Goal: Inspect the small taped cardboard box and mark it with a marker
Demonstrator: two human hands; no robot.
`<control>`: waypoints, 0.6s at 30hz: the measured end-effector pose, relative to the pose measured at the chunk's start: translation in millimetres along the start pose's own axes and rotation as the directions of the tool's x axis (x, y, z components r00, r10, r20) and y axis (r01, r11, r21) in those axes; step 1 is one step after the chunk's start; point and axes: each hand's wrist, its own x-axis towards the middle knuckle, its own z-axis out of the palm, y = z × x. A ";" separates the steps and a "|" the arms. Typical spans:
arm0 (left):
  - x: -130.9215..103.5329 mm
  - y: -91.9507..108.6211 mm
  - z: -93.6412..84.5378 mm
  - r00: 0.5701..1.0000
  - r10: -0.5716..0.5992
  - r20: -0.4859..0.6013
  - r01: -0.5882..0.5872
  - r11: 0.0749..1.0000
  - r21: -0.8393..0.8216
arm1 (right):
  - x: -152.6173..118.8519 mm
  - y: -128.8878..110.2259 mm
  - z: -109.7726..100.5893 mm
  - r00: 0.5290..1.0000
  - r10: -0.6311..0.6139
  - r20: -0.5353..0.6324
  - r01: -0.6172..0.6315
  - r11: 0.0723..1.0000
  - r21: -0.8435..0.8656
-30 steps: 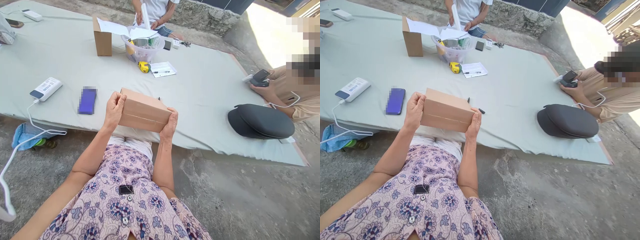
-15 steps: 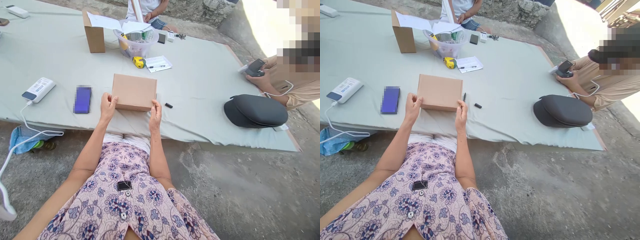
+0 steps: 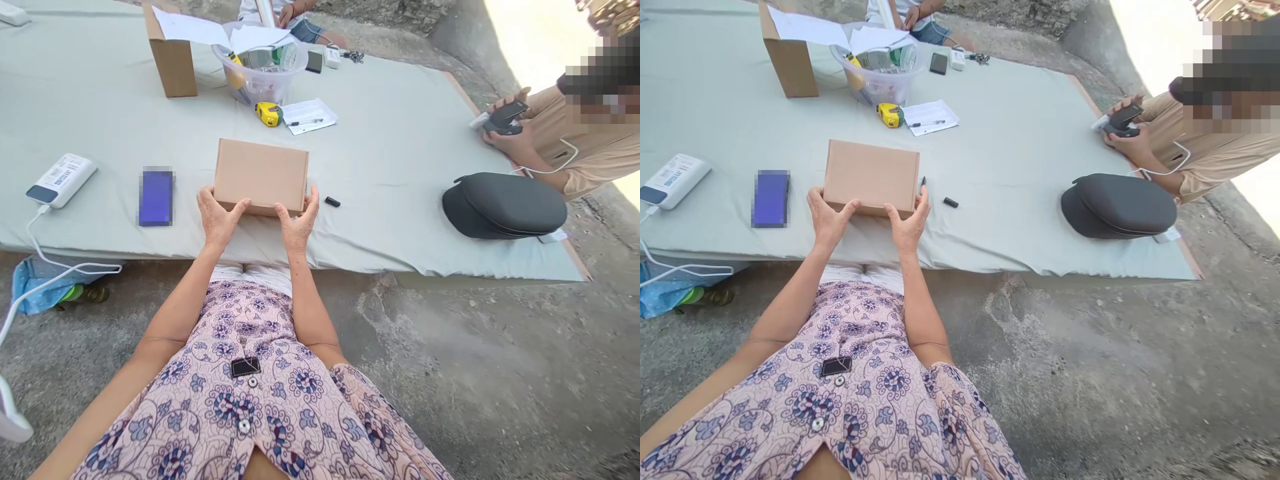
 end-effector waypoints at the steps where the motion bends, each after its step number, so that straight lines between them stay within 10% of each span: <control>1: 0.7 -1.3 0.0 1.000 0.003 -0.001 -0.003 1.000 -0.013 | 1.8 3.6 -2.3 1.000 0.021 0.007 -0.021 0.999 0.038; 18: -9.2 -7.6 0.7 0.997 0.038 -0.064 -0.053 0.967 -0.249 | 1.8 21.1 -9.7 0.990 0.113 -0.078 -0.093 0.969 0.229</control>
